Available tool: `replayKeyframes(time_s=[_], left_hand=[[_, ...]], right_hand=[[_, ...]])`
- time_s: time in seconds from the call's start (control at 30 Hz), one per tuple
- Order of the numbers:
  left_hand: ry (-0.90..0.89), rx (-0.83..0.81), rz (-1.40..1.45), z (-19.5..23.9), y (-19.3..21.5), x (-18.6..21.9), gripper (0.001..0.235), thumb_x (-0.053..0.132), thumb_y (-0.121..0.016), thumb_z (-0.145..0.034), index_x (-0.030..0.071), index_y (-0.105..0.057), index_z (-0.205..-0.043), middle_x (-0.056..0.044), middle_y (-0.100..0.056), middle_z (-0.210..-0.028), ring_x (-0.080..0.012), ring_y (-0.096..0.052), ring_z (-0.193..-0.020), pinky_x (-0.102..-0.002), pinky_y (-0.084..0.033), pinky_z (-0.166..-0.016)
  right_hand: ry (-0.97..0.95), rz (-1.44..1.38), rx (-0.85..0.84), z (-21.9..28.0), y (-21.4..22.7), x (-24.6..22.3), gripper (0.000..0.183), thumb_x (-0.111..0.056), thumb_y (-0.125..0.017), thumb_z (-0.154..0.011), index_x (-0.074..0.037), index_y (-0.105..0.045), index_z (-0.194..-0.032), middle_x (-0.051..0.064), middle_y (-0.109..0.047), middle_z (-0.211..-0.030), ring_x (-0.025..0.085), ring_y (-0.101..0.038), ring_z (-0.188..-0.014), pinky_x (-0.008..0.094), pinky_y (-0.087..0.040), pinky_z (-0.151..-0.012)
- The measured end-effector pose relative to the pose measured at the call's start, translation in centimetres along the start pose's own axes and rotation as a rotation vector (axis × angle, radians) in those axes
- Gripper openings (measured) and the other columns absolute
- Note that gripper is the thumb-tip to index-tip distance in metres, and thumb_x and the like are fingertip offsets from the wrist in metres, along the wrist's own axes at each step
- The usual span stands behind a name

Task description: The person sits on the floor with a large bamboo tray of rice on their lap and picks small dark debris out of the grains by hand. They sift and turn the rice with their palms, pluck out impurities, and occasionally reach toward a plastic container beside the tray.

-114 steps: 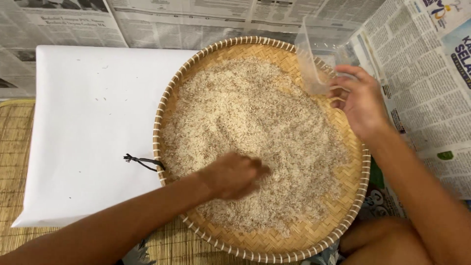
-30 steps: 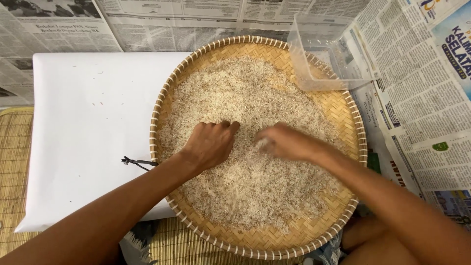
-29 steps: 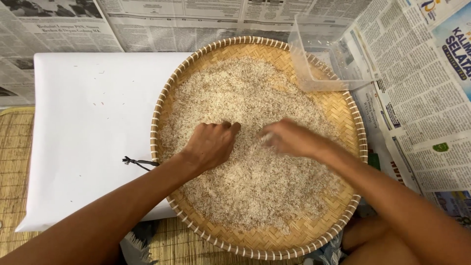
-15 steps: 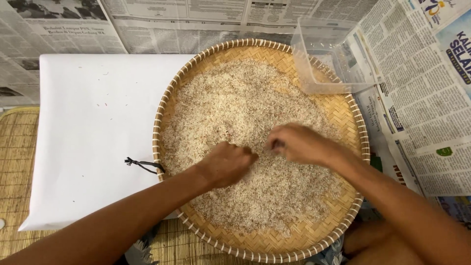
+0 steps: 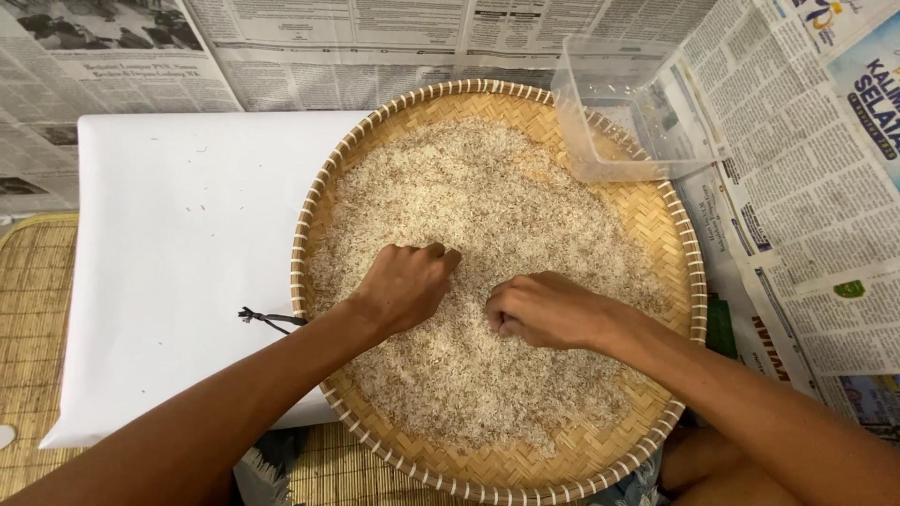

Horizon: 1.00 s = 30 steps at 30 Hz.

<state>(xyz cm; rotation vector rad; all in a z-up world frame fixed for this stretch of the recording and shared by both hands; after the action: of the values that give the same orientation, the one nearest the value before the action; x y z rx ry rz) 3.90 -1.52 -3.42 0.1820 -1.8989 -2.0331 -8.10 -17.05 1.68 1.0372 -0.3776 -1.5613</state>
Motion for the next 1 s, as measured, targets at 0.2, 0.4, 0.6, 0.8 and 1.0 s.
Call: replayKeyframes(time_s=[0.2,0.4,0.6,0.8,1.0], left_hand=[[-0.008,0.026,0.0,-0.2,-0.8,-0.4,0.028,0.009,-0.054,-0.094,0.012,-0.067,-0.118,-0.007,-0.072,-0.096,-0.0281,-0.077,-0.079,-0.045,-0.063,-0.068],[-0.005,0.052,0.003,-0.5,-1.5,-0.5,0.028,0.008,-0.053,-0.093,0.013,-0.067,-0.117,-0.006,-0.072,-0.095,-0.0278,-0.077,-0.078,-0.045,-0.063,-0.068],[-0.015,0.049,0.013,-0.4,-1.5,-0.6,0.03,0.007,-0.051,-0.092,0.012,-0.067,-0.117,-0.007,-0.072,-0.096,-0.0286,-0.077,-0.079,-0.044,-0.062,-0.068],[-0.005,0.033,0.0,0.1,0.0,-0.2,0.03,0.005,-0.051,-0.094,0.012,-0.068,-0.117,-0.008,-0.073,-0.097,-0.0266,-0.077,-0.077,-0.042,-0.062,-0.067],[-0.01,0.011,0.024,0.0,0.3,-0.1,0.031,0.004,-0.051,-0.093,0.011,-0.069,-0.118,-0.009,-0.073,-0.097,-0.0275,-0.077,-0.076,-0.042,-0.062,-0.066]], right_hand=[[-0.076,-0.051,0.0,0.3,1.3,0.6,0.015,-0.007,-0.06,-0.096,-0.003,-0.07,-0.107,0.012,-0.072,-0.095,0.025,-0.071,-0.077,0.032,-0.059,-0.062],[-0.054,-0.042,0.015,0.2,1.1,-0.7,0.019,-0.004,-0.06,-0.095,-0.001,-0.069,-0.112,0.015,-0.072,-0.098,0.028,-0.072,-0.081,0.032,-0.06,-0.063],[0.085,0.042,0.038,-1.1,-1.2,-0.3,0.012,-0.008,-0.065,-0.095,-0.001,-0.072,-0.101,0.014,-0.072,-0.092,0.025,-0.072,-0.075,0.03,-0.06,-0.059],[-0.014,-0.089,0.113,-0.5,0.8,0.7,0.015,-0.007,-0.062,-0.095,-0.004,-0.074,-0.103,0.016,-0.073,-0.103,0.024,-0.072,-0.079,0.03,-0.061,-0.065],[-0.046,-0.056,0.19,-0.2,1.4,2.1,0.017,-0.008,-0.063,-0.094,-0.005,-0.074,-0.107,0.016,-0.069,-0.114,0.02,-0.069,-0.068,0.028,-0.058,-0.055]])
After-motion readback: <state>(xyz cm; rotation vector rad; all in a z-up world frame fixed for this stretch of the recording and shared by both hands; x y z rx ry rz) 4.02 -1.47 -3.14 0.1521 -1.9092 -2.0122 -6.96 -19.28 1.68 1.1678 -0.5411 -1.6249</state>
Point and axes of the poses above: each hand's wrist, its own z-axis away from the middle knuckle, its own y-axis out of the back of the hand, x = y × z, the point moved 2 cm from there along -z, towards the middle knuckle
